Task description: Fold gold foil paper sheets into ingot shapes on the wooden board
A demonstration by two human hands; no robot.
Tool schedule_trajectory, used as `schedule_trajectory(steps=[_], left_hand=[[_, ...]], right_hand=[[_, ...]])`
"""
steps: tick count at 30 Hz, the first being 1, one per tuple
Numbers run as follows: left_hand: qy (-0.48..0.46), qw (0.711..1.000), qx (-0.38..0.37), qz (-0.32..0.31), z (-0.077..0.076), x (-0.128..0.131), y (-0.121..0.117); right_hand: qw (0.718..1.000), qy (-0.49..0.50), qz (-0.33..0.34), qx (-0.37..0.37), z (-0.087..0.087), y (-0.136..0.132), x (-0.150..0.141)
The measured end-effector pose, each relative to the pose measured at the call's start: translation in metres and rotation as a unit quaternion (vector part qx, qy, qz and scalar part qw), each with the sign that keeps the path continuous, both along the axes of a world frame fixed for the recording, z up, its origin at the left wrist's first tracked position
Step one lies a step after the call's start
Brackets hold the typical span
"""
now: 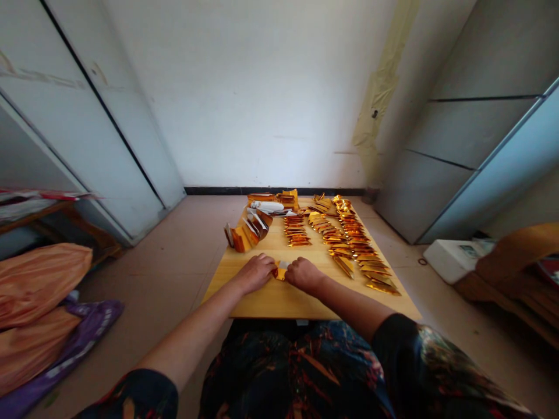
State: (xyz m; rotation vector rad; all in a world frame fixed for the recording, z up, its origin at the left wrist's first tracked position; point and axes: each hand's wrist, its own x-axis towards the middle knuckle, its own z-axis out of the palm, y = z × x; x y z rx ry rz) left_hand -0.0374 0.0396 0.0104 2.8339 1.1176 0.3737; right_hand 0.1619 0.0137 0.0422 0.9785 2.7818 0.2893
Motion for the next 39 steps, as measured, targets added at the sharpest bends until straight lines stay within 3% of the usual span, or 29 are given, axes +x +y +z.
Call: schedule_trajectory(steps=[4,8,15,27,39], left_hand=[[0.006,1.0,0.003,-0.006,0.003,0.005,-0.001],[-0.003,1.0,0.003,-0.007,0.004,0.004,-0.002],[-0.032,0.999,0.005,-0.01,0.002,0.004,-0.005],[-0.018,1.0,0.012,-0.019,0.0,0.008,0.0],[-0.027,0.999,0.037,-0.016,-0.004,0.005,-0.004]], right_hand=[[0.999,-0.024,0.028,-0.006,0.009,0.0,-0.01],[0.999,-0.011,0.032,0.003,0.005,-0.003,-0.013],[0.999,0.017,0.025,0.038,-0.003,-0.006,0.001],[0.999,-0.038,0.028,0.009,0.007,0.01,0.009],[0.997,0.024,0.061,0.048,-0.012,-0.001,0.007]])
